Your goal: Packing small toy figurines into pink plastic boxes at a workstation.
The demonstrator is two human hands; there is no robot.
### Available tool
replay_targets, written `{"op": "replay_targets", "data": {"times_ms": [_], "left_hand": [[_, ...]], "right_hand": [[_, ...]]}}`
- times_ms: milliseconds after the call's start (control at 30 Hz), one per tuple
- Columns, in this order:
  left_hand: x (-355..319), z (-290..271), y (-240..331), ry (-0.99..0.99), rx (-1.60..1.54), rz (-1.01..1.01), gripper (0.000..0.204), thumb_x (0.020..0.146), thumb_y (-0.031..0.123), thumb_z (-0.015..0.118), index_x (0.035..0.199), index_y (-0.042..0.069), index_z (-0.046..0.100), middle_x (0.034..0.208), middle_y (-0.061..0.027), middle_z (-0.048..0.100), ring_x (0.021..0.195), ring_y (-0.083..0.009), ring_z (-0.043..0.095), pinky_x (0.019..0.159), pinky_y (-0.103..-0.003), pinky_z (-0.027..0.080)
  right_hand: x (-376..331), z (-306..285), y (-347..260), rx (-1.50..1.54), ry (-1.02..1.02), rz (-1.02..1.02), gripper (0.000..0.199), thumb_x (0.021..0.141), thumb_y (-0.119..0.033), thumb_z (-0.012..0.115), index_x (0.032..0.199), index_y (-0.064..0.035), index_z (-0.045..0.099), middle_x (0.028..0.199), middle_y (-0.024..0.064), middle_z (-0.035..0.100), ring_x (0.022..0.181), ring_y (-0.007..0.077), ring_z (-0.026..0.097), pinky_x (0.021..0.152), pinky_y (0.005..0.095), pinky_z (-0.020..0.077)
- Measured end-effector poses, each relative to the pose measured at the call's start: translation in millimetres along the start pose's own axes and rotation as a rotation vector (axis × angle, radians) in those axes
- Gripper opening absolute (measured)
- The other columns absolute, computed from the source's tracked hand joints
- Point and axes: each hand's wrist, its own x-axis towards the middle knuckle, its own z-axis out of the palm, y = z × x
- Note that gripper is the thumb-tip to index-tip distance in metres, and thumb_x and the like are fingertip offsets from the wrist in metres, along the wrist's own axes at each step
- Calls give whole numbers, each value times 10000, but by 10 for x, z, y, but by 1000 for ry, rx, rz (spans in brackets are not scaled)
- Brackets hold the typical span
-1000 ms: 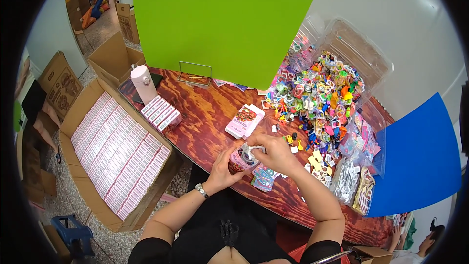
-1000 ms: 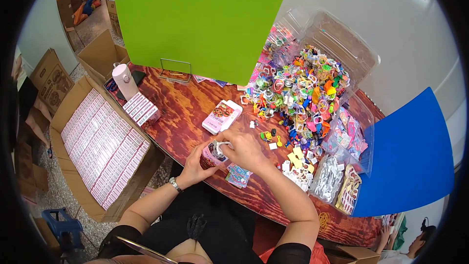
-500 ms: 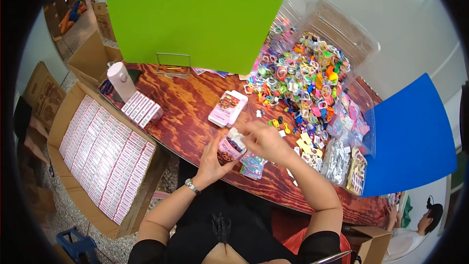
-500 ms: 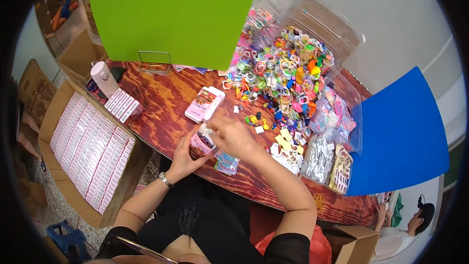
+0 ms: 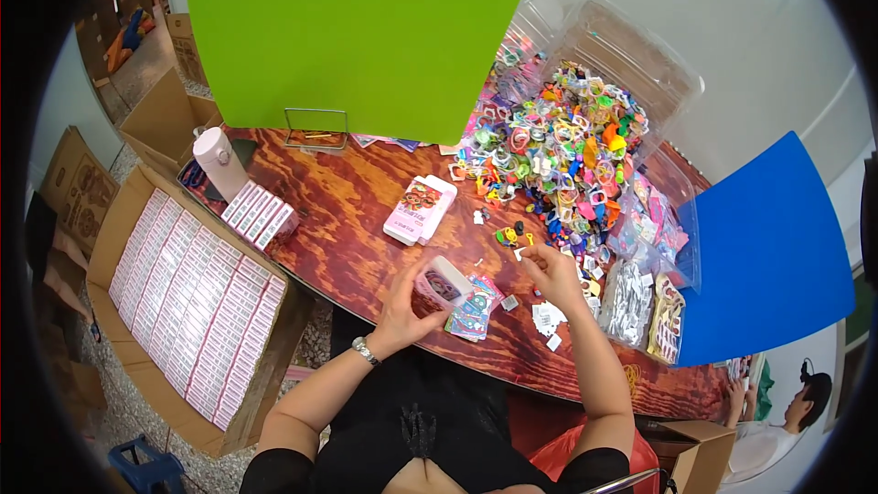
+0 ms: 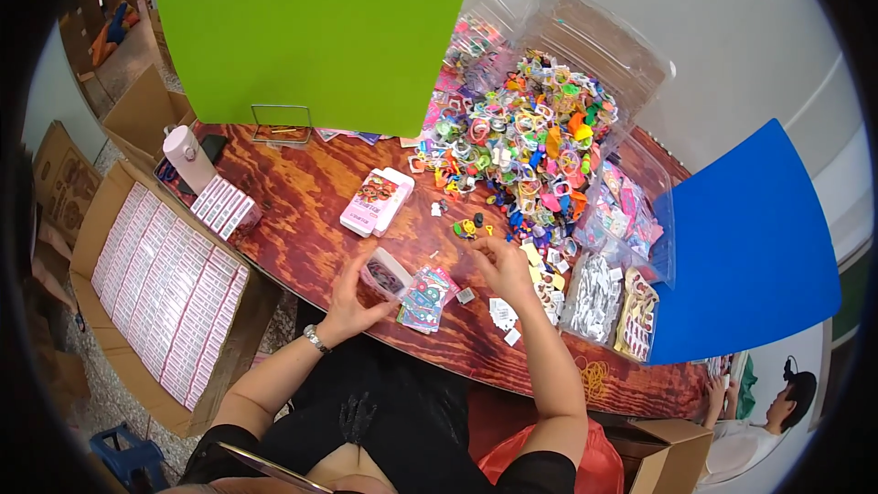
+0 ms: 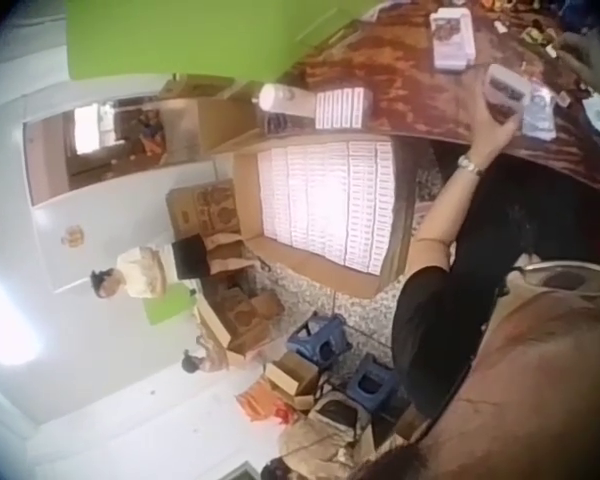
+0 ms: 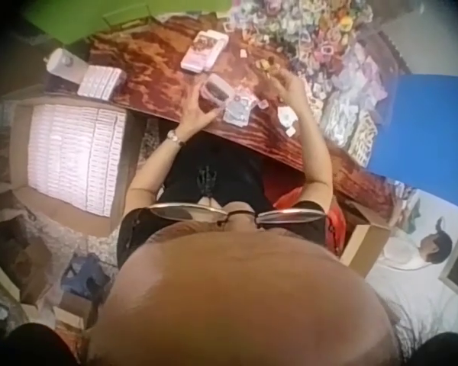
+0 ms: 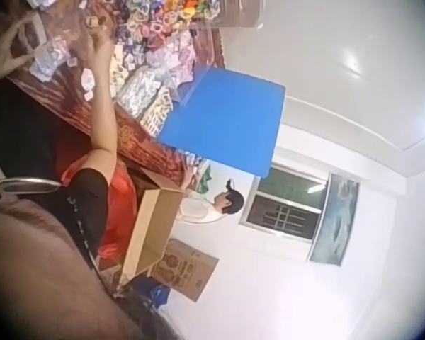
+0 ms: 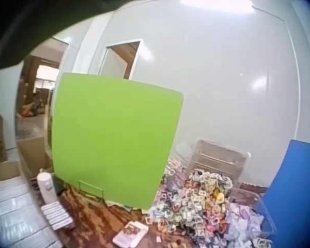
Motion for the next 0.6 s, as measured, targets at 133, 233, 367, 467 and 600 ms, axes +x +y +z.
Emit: {"op": "replay_targets", "data": {"times_ms": [133, 233, 367, 467, 600], "left_hand": [[-5, 0, -55, 76, -93, -93, 858, 737, 176, 891, 1428, -21, 422, 1297, -169, 582, 1186, -268, 608, 989, -390, 506], [-51, -14, -46, 60, -126, -141, 855, 715, 201, 881, 1412, -21, 439, 1292, -208, 581, 1169, -341, 609, 980, -430, 498], [-93, -16, -37, 21, -44, -140, 839, 741, 183, 885, 1417, -17, 431, 1271, -167, 594, 1157, -251, 625, 966, -378, 520], [-82, -7, -35, -3, -21, -148, 833, 738, 183, 887, 1408, -20, 435, 1261, -166, 599, 1154, -249, 626, 962, -379, 520], [-94, -15, -47, -6, -51, -151, 838, 733, 182, 889, 1407, -22, 435, 1264, -169, 598, 1150, -251, 627, 956, -382, 521]], "right_hand": [[146, 199, 562, -375, 103, 18, 187, 814, -193, 761, 961, -83, 728, 860, 149, 728, 728, 325, 702, 661, 416, 554], [187, 421, 476, -467, 96, 196, 240, 822, -257, 782, 995, -98, 730, 922, 145, 701, 834, 341, 697, 726, 466, 548], [176, 584, 560, -474, 184, 326, 273, 834, -303, 790, 1002, -107, 702, 943, 162, 673, 917, 366, 678, 774, 484, 530], [172, 571, 717, -426, 180, 240, 249, 852, -278, 776, 975, -80, 690, 912, 169, 686, 912, 349, 678, 768, 469, 526], [92, 355, 665, -213, -100, 213, 264, 871, -316, 747, 1018, -106, 685, 969, 144, 708, 874, 333, 699, 735, 465, 538]]}}
